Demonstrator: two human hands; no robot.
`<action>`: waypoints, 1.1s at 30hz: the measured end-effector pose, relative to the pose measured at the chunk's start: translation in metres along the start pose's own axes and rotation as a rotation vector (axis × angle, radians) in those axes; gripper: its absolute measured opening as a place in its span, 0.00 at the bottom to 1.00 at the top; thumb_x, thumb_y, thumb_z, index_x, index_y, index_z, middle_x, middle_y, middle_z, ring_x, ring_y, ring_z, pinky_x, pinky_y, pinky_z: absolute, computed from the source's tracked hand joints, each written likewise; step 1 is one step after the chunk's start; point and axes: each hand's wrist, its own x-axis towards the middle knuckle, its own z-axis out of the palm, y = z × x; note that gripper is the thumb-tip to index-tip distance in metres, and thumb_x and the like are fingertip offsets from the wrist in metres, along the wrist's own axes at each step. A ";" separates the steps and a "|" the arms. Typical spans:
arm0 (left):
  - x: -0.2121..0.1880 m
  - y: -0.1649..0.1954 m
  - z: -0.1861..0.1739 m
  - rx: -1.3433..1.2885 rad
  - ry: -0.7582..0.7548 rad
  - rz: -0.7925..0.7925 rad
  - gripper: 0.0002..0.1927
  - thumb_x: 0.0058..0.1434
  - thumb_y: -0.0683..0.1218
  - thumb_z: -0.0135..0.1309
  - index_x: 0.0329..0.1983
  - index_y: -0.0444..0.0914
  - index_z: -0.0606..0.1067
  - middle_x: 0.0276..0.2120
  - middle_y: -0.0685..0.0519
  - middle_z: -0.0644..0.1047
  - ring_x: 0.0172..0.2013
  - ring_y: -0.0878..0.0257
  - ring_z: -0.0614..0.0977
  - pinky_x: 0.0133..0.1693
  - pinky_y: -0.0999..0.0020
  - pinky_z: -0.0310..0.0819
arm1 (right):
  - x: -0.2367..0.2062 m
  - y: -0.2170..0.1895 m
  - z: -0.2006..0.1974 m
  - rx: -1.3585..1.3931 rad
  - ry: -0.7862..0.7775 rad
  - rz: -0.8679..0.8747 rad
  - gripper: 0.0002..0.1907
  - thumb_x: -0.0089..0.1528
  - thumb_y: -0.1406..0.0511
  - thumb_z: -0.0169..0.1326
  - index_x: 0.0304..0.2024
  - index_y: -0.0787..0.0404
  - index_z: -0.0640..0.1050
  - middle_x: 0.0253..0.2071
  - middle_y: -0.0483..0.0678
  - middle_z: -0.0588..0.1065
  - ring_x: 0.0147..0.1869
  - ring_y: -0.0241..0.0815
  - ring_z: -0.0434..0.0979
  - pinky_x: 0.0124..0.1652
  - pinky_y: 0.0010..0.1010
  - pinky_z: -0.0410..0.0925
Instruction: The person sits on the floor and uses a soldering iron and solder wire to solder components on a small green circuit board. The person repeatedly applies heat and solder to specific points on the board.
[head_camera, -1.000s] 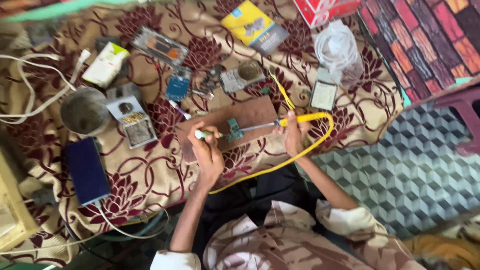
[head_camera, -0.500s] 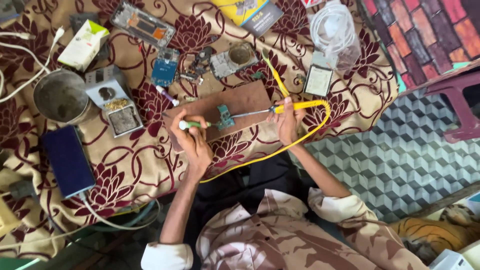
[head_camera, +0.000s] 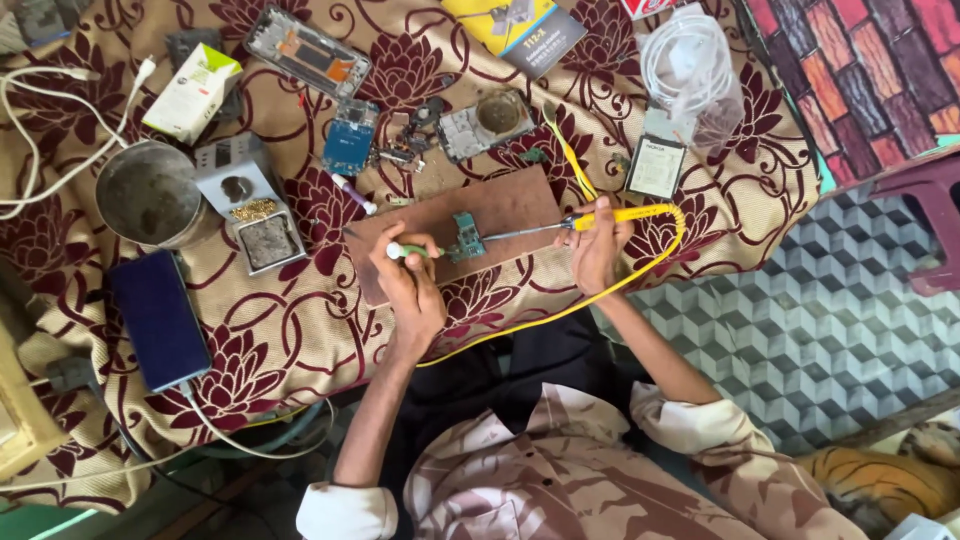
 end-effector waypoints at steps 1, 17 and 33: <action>0.000 0.001 0.000 0.005 -0.007 -0.002 0.18 0.82 0.49 0.33 0.67 0.35 0.56 0.35 0.51 0.75 0.24 0.72 0.66 0.25 0.75 0.58 | -0.001 0.001 -0.001 0.001 -0.002 -0.016 0.20 0.73 0.55 0.47 0.39 0.67 0.70 0.24 0.51 0.68 0.23 0.42 0.68 0.26 0.36 0.69; -0.001 0.006 0.000 0.026 -0.011 -0.040 0.18 0.82 0.49 0.34 0.68 0.35 0.55 0.35 0.51 0.75 0.24 0.72 0.67 0.26 0.75 0.59 | -0.001 -0.001 -0.006 -0.015 -0.145 -0.099 0.19 0.75 0.55 0.45 0.42 0.65 0.70 0.25 0.50 0.68 0.22 0.40 0.69 0.24 0.36 0.72; 0.000 0.007 0.001 -0.011 -0.016 -0.042 0.17 0.82 0.44 0.34 0.70 0.34 0.55 0.36 0.50 0.75 0.24 0.72 0.66 0.27 0.75 0.59 | 0.003 0.002 -0.008 0.047 -0.121 -0.092 0.17 0.76 0.59 0.49 0.40 0.68 0.71 0.26 0.50 0.69 0.23 0.39 0.67 0.25 0.38 0.71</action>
